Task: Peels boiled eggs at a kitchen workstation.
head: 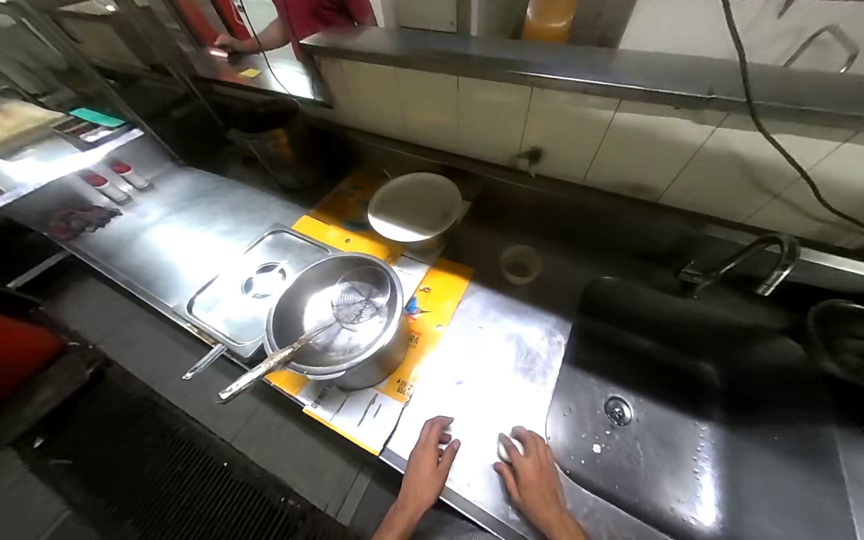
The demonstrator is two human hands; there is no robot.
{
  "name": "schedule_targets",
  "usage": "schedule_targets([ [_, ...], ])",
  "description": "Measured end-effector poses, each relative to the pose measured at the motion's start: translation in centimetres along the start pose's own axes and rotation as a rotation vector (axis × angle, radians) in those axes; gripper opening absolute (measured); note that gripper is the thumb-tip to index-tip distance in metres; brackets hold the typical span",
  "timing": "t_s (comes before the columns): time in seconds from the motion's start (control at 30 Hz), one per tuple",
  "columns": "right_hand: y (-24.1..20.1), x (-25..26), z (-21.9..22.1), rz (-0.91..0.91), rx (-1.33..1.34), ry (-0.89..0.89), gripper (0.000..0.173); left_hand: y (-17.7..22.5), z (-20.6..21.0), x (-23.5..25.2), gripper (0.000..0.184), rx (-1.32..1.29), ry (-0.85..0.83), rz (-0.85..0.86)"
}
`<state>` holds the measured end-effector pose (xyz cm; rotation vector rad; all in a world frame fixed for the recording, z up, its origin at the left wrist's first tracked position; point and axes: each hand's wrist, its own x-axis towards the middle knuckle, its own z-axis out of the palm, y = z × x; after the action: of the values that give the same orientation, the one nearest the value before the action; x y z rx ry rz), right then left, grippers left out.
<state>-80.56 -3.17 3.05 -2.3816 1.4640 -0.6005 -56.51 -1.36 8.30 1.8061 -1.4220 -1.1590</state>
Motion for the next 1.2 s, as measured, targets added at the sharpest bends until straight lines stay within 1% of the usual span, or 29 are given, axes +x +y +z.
schedule_targets([
  [0.03, 0.0, -0.2, 0.0, 0.0, 0.034, -0.05, 0.039, 0.0, 0.1, 0.1, 0.043, 0.001, -0.006, -0.005],
  [0.07, 0.0, -0.1, 0.0, 0.011, 0.075, -0.05, 0.041, 0.1, 0.1, 0.2, 0.043, 0.004, -0.009, -0.004],
  [0.1, -0.2, 0.2, -0.2, 0.033, 0.12, -0.005, 0.045, 0.3, 0.1, 0.3, 0.044, 0.003, -0.007, 0.003],
  [0.17, -0.8, 0.6, -0.7, 0.118, 0.176, 0.141, 0.053, 0.4, 0.1, 0.1, 0.044, -0.001, -0.004, 0.012],
  [0.2, -0.6, 0.8, -0.5, 0.141, 0.137, 0.202, 0.052, 0.3, 0.2, 0.1, 0.044, 0.0, -0.004, 0.012],
  [0.23, -0.2, 0.8, -0.1, 0.147, 0.085, 0.209, 0.048, 0.2, 0.3, 0.2, 0.044, 0.005, -0.008, 0.006],
  [0.27, 0.4, 0.7, 0.3, 0.144, 0.037, 0.179, 0.045, 0.1, 0.4, 0.2, 0.044, 0.011, -0.016, 0.004],
  [0.33, 0.7, 0.5, 0.5, 0.108, -0.01, 0.133, 0.048, 0.1, 0.5, 0.2, 0.043, 0.015, -0.013, 0.018],
  [0.4, 0.1, 0.2, 0.3, 0.034, -0.035, 0.131, 0.051, 0.0, 0.3, 0.2, 0.042, 0.017, 0.002, 0.039],
  [0.43, -0.1, 0.0, 0.3, 0.005, -0.034, 0.107, 0.051, 0.0, 0.3, 0.2, 0.041, 0.017, 0.008, 0.04],
  [0.5, -0.1, -0.1, 0.4, -0.029, 0.015, 0.053, 0.036, 0.1, 0.2, 0.4, 0.042, 0.015, 0.009, 0.029],
  [0.53, 0.0, 0.0, 0.5, -0.034, 0.063, 0.065, 0.031, 0.2, 0.2, 0.4, 0.042, 0.01, 0.01, 0.028],
  [0.57, 0.1, 0.2, 0.4, -0.039, 0.125, 0.109, 0.031, 0.3, 0.1, 0.4, 0.042, 0.003, 0.01, 0.028],
  [0.63, 0.3, 0.6, 0.3, -0.062, 0.19, 0.247, 0.039, 0.3, 0.1, 0.4, 0.041, -0.009, 0.015, 0.031],
  [0.67, 0.6, 0.7, 0.5, -0.07, 0.142, 0.286, 0.04, 0.2, 0.2, 0.3, 0.041, -0.008, 0.017, 0.03],
  [0.7, 0.9, 0.6, 0.8, -0.069, 0.055, 0.265, 0.038, 0.1, 0.2, 0.2, 0.041, -0.003, 0.016, 0.029],
  [0.73, 1.2, 0.5, 1.0, -0.054, -0.039, 0.198, 0.037, 0.0, 0.3, 0.2, 0.041, 0.003, 0.013, 0.025],
  [0.83, 0.1, 1.0, -0.1, 0.012, -0.123, 0.007, 0.038, -0.1, 0.2, 0.3, 0.039, 0.009, 0.017, 0.023],
  [0.87, -0.9, 1.4, -1.0, 0.077, -0.109, -0.126, 0.039, -0.1, 0.1, 0.2, 0.039, 0.002, 0.02, 0.018],
  [0.93, -2.9, 3.4, -3.4, 0.259, -0.074, -0.461, 0.043, 0.0, 0.1, 0.4, 0.039, -0.013, 0.018, 0.008],
  [0.97, -3.6, 4.4, -4.2, 0.306, -0.08, -0.532, 0.042, 0.0, 0.1, 0.4, 0.039, -0.017, 0.017, 0.007],
  [1.0, -4.1, 5.0, -4.8, 0.319, -0.089, -0.521, 0.04, 0.0, 0.1, 0.4, 0.039, -0.017, 0.015, 0.006],
  [1.03, -4.4, 5.2, -5.0, 0.306, -0.095, -0.442, 0.04, 0.0, 0.1, 0.3, 0.039, -0.016, 0.011, 0.003],
  [1.1, -3.8, 4.9, -4.0, 0.217, -0.113, -0.21, 0.038, 0.0, 0.1, 0.2, 0.039, -0.016, 0.01, 0.006],
  [1.13, -3.5, 4.9, -3.6, 0.223, -0.118, -0.236, 0.038, 0.0, 0.1, 0.2, 0.039, -0.016, 0.011, 0.008],
  [1.17, -3.4, 5.1, -3.8, 0.293, -0.111, -0.397, 0.039, -0.1, 0.2, 0.1, 0.038, -0.015, 0.011, 0.005],
  [1.2, -3.6, 5.6, -4.2, 0.337, -0.122, -0.506, 0.039, 0.0, 0.2, 0.2, 0.038, -0.013, 0.01, 0.002],
])
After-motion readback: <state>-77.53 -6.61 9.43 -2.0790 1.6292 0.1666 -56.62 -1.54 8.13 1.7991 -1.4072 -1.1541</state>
